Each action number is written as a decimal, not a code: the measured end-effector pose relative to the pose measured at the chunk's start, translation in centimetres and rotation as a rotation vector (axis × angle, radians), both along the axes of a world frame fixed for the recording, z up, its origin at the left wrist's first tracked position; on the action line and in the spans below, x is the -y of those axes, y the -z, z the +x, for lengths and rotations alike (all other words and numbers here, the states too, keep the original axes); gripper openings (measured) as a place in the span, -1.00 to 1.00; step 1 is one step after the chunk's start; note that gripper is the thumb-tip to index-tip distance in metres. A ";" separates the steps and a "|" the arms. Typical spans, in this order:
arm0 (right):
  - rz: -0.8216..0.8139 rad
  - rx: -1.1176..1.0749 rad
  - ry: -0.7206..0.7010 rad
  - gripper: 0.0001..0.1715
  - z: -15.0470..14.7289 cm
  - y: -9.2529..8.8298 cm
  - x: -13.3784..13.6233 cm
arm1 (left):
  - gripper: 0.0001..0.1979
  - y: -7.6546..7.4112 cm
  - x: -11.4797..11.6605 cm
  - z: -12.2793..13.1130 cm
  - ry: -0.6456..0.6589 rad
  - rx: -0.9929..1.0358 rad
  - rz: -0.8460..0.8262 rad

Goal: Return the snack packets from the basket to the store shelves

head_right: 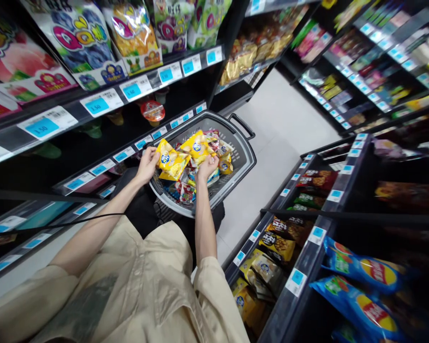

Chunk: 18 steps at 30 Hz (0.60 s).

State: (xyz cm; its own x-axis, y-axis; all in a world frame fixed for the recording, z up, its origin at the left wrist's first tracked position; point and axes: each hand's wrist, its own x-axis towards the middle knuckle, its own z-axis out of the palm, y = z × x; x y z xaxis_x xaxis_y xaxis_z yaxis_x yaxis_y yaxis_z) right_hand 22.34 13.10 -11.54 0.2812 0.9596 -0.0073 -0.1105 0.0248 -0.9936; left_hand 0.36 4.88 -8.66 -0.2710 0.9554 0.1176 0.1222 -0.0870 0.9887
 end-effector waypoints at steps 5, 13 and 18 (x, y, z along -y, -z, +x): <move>-0.085 -0.087 -0.173 -0.43 -4.2 -1.7 2.8 | -0.49 0.2 0.4 -0.1 -0.059 -0.063 -0.015; -0.298 -0.337 -0.532 -0.52 -3.8 -4.7 5.1 | -0.64 -0.2 1.7 -0.9 -0.044 -0.064 -0.059; -0.395 -0.328 -0.771 -0.39 -1.4 -7.0 5.4 | -0.67 -1.6 3.2 -0.5 0.036 -0.207 -0.075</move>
State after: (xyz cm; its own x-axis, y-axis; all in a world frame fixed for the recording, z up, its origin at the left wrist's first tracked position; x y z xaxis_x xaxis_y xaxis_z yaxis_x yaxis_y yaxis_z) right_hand 20.97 7.71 -4.55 -0.5078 0.7913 -0.3405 -0.2327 -0.5065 -0.8302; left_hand -0.17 1.69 -7.08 -0.2141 0.9722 0.0950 0.3217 -0.0217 0.9466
